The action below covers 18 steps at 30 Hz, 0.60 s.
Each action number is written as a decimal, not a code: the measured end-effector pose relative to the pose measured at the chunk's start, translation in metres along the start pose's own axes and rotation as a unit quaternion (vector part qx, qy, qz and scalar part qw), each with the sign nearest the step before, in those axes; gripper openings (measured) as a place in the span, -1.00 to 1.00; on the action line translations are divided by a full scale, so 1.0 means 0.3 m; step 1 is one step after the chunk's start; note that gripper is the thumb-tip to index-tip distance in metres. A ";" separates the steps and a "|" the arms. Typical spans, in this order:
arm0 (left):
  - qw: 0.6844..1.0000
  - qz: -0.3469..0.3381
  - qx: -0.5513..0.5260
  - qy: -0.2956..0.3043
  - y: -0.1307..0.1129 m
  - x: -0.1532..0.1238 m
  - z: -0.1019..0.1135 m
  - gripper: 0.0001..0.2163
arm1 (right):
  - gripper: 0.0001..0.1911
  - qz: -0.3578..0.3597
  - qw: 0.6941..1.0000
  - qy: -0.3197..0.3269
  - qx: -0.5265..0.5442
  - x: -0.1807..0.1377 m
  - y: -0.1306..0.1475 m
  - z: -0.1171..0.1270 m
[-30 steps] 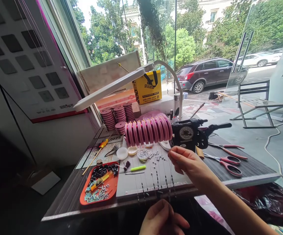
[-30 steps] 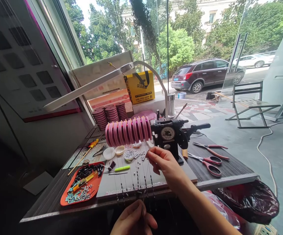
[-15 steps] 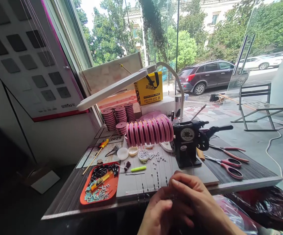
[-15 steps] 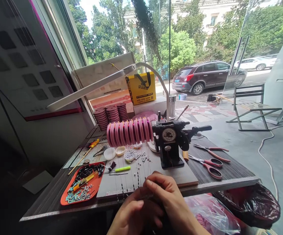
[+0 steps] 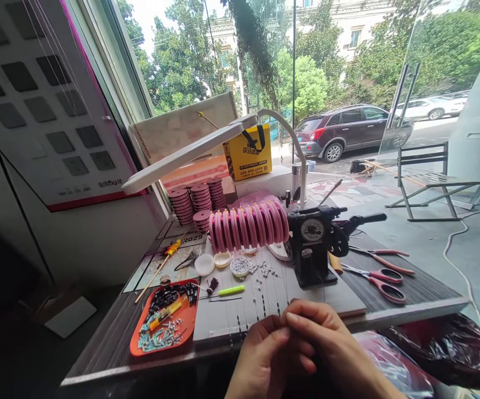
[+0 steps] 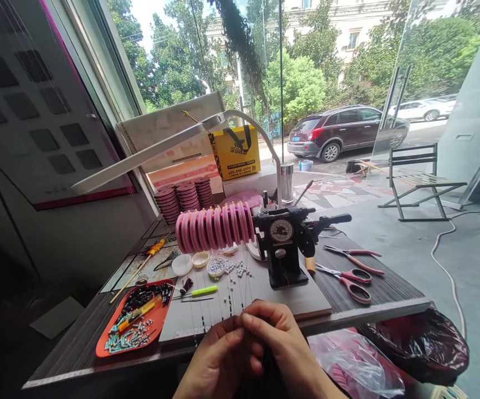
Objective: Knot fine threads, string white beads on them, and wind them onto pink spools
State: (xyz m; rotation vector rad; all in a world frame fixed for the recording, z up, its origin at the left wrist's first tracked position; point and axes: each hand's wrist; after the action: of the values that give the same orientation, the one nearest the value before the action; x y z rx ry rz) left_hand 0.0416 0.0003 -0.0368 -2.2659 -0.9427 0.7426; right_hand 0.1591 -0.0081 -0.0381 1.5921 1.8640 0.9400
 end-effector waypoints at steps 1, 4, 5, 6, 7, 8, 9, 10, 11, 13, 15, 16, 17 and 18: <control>1.000 -0.002 0.002 0.001 0.000 0.000 -0.001 -0.87 | -0.66 -0.005 1.000 -0.001 0.001 0.001 -0.005 0.001; 1.000 -0.006 0.008 0.004 -0.001 0.001 -0.003 -0.84 | -0.64 -0.024 1.000 -0.002 0.002 0.002 -0.022 0.008; 1.000 -0.007 0.007 0.003 0.000 0.002 -0.004 -0.84 | -0.64 -0.026 1.000 0.000 -0.006 0.000 -0.020 0.012; 1.000 -0.008 0.005 0.000 0.000 0.001 -0.005 -0.83 | -0.64 -0.023 0.999 0.003 -0.031 -0.002 -0.008 0.016; 1.000 -0.008 0.002 -0.003 0.000 0.001 -0.007 -0.83 | -0.65 -0.004 0.997 0.000 -0.073 -0.003 0.016 0.020; 1.000 -0.009 -0.002 -0.005 0.001 -0.001 -0.008 -0.84 | -0.65 0.036 0.991 -0.014 -0.131 -0.002 0.054 0.023; 1.000 -0.009 -0.004 -0.007 0.001 -0.002 -0.009 -0.85 | -0.65 0.092 0.974 -0.035 -0.204 0.004 0.105 0.025; 1.000 -0.010 -0.003 -0.009 0.001 -0.003 -0.010 -0.86 | -0.66 0.173 0.942 -0.074 -0.279 0.015 0.169 0.025; 1.000 -0.012 0.000 -0.012 0.002 -0.004 -0.011 -0.87 | -0.68 0.256 0.898 -0.109 -0.340 0.035 0.240 0.022; 1.000 -0.019 0.017 -0.018 0.004 -0.001 -0.012 -0.88 | -0.75 0.343 0.811 -0.135 -0.454 0.099 0.388 0.007; 0.999 -0.023 0.035 -0.021 0.008 0.007 -0.007 -0.89 | -0.80 0.340 0.755 -0.105 -0.550 0.192 0.511 -0.016; 0.999 -0.023 0.043 -0.020 0.012 0.012 -0.002 -0.88 | -0.83 0.308 0.751 -0.072 -0.580 0.243 0.557 -0.027; 0.998 -0.024 0.052 -0.018 0.017 0.017 0.006 -0.86 | -0.87 0.280 0.757 -0.043 -0.589 0.294 0.589 -0.038; 0.997 -0.029 0.067 -0.016 0.023 0.022 0.018 -0.83 | -0.89 0.250 0.764 -0.013 -0.595 0.342 0.610 -0.047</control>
State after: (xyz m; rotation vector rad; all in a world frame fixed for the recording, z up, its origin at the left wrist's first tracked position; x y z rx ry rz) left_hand 0.0450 0.0026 -0.0469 -2.1076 -0.9398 0.7950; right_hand 0.2446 0.1033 0.1182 1.1591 0.4145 1.7888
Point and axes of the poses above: each hand's wrist, its own x-axis towards the middle knuckle, its own z-axis out of the back of the hand, y = z × x, and after that the axes turned 7 degrees about z, right-handed
